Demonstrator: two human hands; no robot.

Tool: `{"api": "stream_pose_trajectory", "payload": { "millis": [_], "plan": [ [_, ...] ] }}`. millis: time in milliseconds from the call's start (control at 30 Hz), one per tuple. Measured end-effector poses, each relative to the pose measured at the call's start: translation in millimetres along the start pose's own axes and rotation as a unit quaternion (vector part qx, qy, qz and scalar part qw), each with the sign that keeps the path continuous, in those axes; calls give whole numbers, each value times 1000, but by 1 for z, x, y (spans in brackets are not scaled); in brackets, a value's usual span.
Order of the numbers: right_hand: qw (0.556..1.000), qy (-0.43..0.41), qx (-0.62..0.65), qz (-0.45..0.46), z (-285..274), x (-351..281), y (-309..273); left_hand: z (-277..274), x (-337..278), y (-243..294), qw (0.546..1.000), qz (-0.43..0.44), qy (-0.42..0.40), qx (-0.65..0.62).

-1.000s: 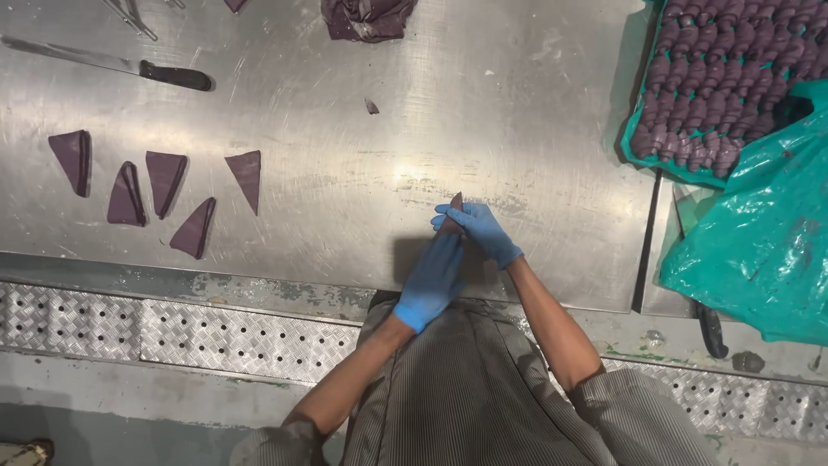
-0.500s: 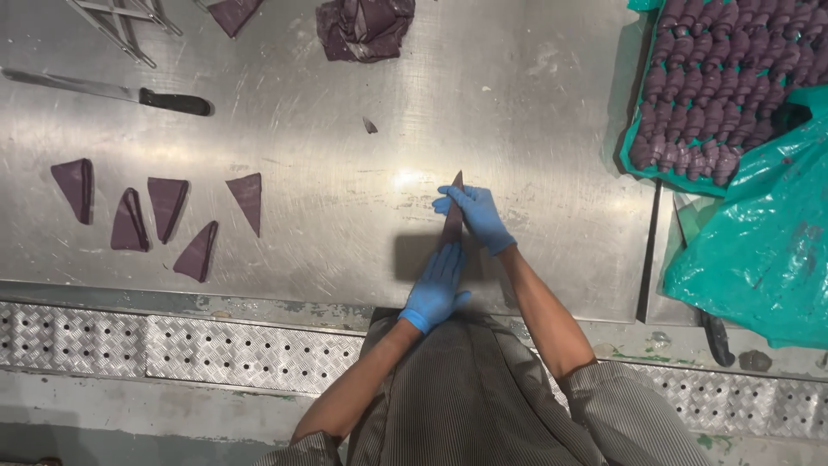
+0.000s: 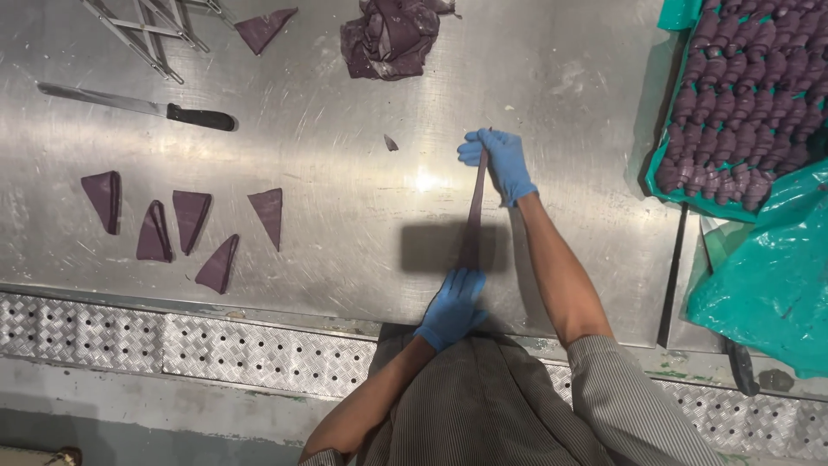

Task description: Shaping triangular pieces of purple dough into small rolls on a stainless steel table.

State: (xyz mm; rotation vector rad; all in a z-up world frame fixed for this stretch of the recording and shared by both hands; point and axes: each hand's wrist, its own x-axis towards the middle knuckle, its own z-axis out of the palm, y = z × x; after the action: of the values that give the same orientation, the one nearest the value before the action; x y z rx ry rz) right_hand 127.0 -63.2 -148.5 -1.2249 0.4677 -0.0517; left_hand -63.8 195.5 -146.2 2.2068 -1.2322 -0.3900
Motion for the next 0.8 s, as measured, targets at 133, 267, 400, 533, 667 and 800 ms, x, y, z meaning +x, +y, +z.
{"api": "stream_pose_trajectory", "payload": {
  "millis": [133,267,400,533,667,800],
  "plan": [
    [999,18,-17,-20,6,-9,-21,-38,9,14,1000,17,12,19],
    [925,30,-288,-247,8,-99,-42,-41,-1,-21,995,62,40,73],
    [782,-88,-567,-242,-24,-205,-7,-59,0,-70,952,141,113,248],
    [703,-173,-625,-292,-23,-239,24,-57,23,-93,965,205,30,163],
    [622,-168,-693,-323,-35,-225,57,-30,33,-115,927,297,-14,227],
    [618,-154,-692,-339,-38,-224,60,-39,33,-108,939,277,-16,203]
  ]
}}
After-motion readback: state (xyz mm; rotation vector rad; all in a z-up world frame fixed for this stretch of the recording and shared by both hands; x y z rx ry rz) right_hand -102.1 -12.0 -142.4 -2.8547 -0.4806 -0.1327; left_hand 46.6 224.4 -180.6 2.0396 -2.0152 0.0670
